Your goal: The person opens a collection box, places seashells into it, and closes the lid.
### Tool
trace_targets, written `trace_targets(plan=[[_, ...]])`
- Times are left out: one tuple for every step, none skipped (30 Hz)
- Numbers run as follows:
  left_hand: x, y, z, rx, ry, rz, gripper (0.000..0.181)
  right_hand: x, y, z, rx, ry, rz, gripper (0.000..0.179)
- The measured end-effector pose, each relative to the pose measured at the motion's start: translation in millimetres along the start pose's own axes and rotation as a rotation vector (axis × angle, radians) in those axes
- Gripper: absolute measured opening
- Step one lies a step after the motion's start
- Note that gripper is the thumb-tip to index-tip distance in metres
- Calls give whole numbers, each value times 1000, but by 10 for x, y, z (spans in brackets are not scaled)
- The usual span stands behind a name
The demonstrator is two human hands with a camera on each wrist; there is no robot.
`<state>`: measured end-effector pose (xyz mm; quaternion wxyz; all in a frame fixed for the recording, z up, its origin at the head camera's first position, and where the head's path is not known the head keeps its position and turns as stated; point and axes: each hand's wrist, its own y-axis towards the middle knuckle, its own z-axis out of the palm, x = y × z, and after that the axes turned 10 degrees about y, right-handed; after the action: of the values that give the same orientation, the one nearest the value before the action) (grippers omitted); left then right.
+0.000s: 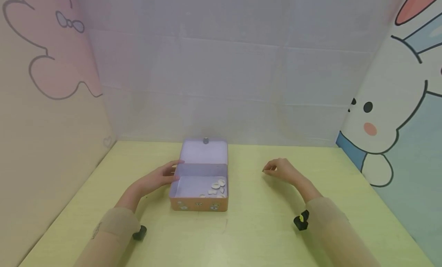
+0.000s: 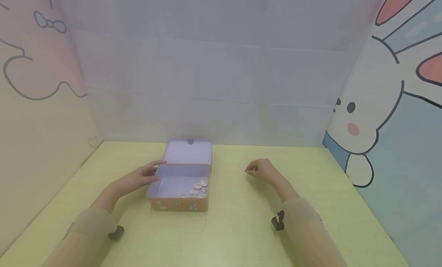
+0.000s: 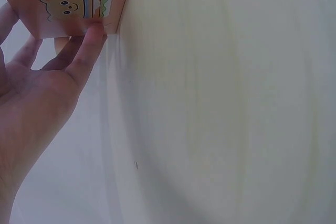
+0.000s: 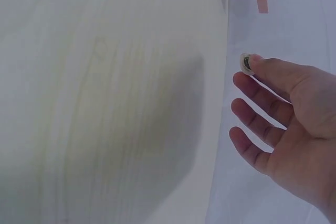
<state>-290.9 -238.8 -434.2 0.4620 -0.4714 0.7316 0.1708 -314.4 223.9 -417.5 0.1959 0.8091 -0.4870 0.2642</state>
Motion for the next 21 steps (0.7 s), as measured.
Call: trace_targets(plan=[[0,-1,1,2,3,7,58,26,-6,-9,1,1,-2,11],[-3,-1,1,1,3,5,58,52,-10,-16,1,-1,-6,11],[-7,-3,1,2,5,4,58,80,-15,-24,1,-1,-10,11],[-9,-4,1,2,6,4,58,107,-20,-32,1,-2,-15,11],[-8,-6,1,3,12,13,58,135,-24,-38,-1,0,-23,11],[-9,-8,1,3,13,13,58,163,-28,-44,-6,-2,-30,11],[-7,-9,1,4,19,21,59,192,-33,-49,-11,0,-38,12],[-10,-10,1,4,16,12,59,219,-37,-55,-16,1,-49,12],[-11,-11,2,4,18,13,59,247,-42,-61,-20,4,-56,12],[-10,-11,2,4,17,12,59,270,-47,-66,-24,2,-69,12],[-9,-11,2,5,22,16,59,293,-52,-71,-29,2,-72,13],[-9,-10,4,5,22,15,59,314,-56,-75,-31,1,-72,13],[-9,-9,4,5,24,16,59,335,-62,-80,-34,2,-70,13],[-11,-9,4,4,21,7,59,355,-67,-84,-34,3,-68,13],[-11,-9,5,4,23,10,59,376,-72,-86,-37,5,-64,13],[-13,-9,5,4,22,9,59,397,-78,-89,-37,6,-65,14],[-16,-12,4,4,24,14,59,421,-83,-90,-39,13,-61,14],[-20,-14,5,1,22,10,58,446,-88,-90,-40,16,-64,14],[-25,-15,5,-1,21,6,58,470,-91,-88,-43,20,-69,14],[-28,-17,5,-3,21,8,58,497,-92,-85,-46,23,-76,14],[-32,-18,5,-4,21,11,57,522,-94,-81,-49,24,-85,14]])
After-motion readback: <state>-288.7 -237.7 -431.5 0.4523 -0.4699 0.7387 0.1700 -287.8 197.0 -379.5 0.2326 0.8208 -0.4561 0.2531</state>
